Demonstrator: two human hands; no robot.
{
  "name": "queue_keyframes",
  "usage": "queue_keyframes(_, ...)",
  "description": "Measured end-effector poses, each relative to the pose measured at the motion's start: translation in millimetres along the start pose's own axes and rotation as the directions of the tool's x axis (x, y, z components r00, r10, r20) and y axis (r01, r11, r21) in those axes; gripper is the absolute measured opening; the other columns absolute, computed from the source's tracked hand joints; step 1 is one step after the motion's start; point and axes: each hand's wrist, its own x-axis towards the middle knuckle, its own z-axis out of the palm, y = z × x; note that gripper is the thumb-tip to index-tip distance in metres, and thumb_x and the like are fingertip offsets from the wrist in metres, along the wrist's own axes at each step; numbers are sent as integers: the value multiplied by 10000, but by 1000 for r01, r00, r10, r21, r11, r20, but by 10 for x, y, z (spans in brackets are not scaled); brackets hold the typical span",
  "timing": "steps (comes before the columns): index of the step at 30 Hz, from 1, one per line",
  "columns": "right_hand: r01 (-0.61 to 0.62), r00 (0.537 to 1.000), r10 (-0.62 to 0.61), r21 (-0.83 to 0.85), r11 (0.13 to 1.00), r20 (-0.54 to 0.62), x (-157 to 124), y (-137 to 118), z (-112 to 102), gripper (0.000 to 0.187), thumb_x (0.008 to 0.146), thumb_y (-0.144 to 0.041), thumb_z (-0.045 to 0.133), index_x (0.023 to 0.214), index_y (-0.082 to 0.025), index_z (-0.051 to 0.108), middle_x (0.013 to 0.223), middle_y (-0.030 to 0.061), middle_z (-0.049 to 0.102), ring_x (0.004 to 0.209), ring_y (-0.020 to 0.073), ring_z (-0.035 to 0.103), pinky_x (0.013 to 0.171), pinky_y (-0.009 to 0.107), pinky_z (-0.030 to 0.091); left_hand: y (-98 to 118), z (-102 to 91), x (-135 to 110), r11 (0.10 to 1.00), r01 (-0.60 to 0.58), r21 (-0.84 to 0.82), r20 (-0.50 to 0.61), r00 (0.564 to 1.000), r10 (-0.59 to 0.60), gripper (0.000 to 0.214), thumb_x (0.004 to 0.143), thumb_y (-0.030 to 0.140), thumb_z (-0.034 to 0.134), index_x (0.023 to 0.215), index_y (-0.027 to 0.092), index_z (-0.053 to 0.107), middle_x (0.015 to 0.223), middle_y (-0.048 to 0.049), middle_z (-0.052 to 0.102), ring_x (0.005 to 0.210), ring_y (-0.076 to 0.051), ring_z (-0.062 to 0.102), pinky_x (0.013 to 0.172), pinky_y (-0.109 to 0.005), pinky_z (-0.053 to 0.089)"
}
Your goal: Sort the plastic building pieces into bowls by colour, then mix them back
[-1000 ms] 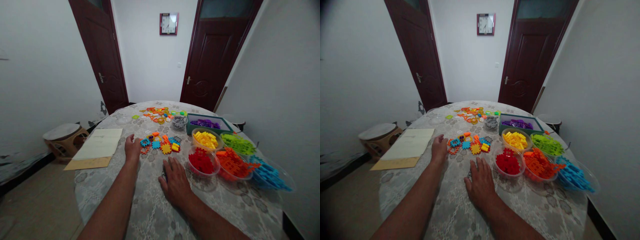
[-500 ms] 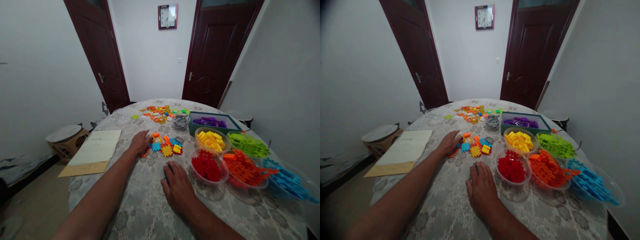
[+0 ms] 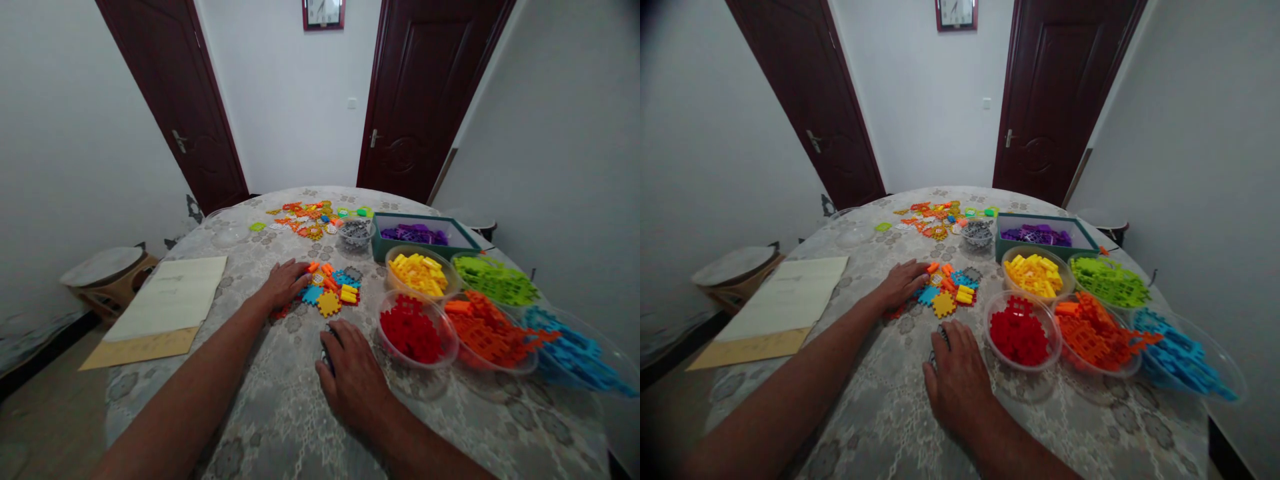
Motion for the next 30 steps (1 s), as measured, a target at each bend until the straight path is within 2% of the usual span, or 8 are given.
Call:
queue_keyframes(5, -4, 1000, 4, 7, 1000, -8, 19, 7, -8, 466, 967, -260, 642, 1427, -189, 621, 1539, 185, 567, 1458, 369, 507, 1236, 599, 444, 238, 77, -289, 999, -36, -19, -83, 996, 34, 361, 1014, 470, 544, 1239, 314, 780, 1214, -121, 761, 1196, -330, 657, 1162, -480, 386)
queue_keyframes(8, -3, 1000, 3, 26, 1000, -25, 33, 12, -7, 461, 964, -258, 648, 1419, -188, 620, 1517, 186, 575, 1444, 368, 516, 1230, 592, 452, 377, 140, -469, 987, -49, -150, -180, 983, 21, 277, 979, 451, 611, 1091, 305, 818, 1066, -110, 767, 1066, -316, 679, 1092, -441, 439)
queue_keyframes(11, -3, 1000, 3, 40, 999, -21, 45, 11, -14, 437, 954, -244, 666, 1386, -189, 636, 1492, 185, 584, 1423, 365, 527, 1227, 584, 455, 485, 210, -617, 951, -25, -310, -272, 960, -64, 203, 926, 444, 692, 964, 299, 830, 990, -101, 769, 1050, -318, 680, 1101, -428, 437)
queue_keyframes(14, 2, 1000, -1, 42, 999, -16, 50, 7, -21, 430, 953, -239, 677, 1376, -169, 640, 1485, 193, 578, 1419, 360, 521, 1235, 571, 444, 548, 271, -712, 941, 14, -338, -331, 934, -133, 210, 928, 439, 686, 972, 286, 823, 1054, -107, 786, 1106, -324, 675, 1130, -437, 422)
queue_keyframes(18, 12, 1000, -11, 45, 999, -22, 54, 8, -10, 437, 960, -245, 693, 1383, -151, 635, 1480, 198, 573, 1420, 347, 515, 1249, 555, 423, 574, 352, -768, 971, 117, -207, -392, 900, -192, 315, 1005, 410, 538, 1090, 214, 770, 1139, -134, 766, 1124, -316, 679, 1105, -480, 458)
queue_keyframes(21, 16, 999, -14, 50, 999, -34, 56, 19, 12, 428, 967, -257, 697, 1379, -159, 633, 1474, 194, 576, 1419, 340, 511, 1254, 558, 410, 598, 421, -798, 972, 142, -186, -456, 864, -214, 311, 1014, 397, 520, 1137, 193, 720, 1180, -135, 733, 1156, -293, 673, 1086, -463, 493)
queue_keyframes(27, 7, 1000, -5, 67, 998, -29, 54, 36, 38, 450, 976, -279, 696, 1402, -161, 612, 1476, 192, 575, 1420, 343, 502, 1244, 557, 419, 723, 491, -859, 923, 263, -281, -496, 784, -374, 251, 984, 320, 552, 1170, 193, 663, 1225, -139, 706, 1178, -276, 669, 1083, -445, 502)
queue_keyframes(30, -1, 999, 4, 71, 997, -38, 53, 32, 52, 460, 984, -273, 678, 1422, -157, 600, 1472, 190, 578, 1412, 341, 510, 1243, 549, 420, 788, 490, -874, 891, 302, -337, -509, 738, -443, 340, 962, 304, 575, 1278, 193, 632, 1255, -138, 704, 1180, -273, 676, 1072, -442, 507)
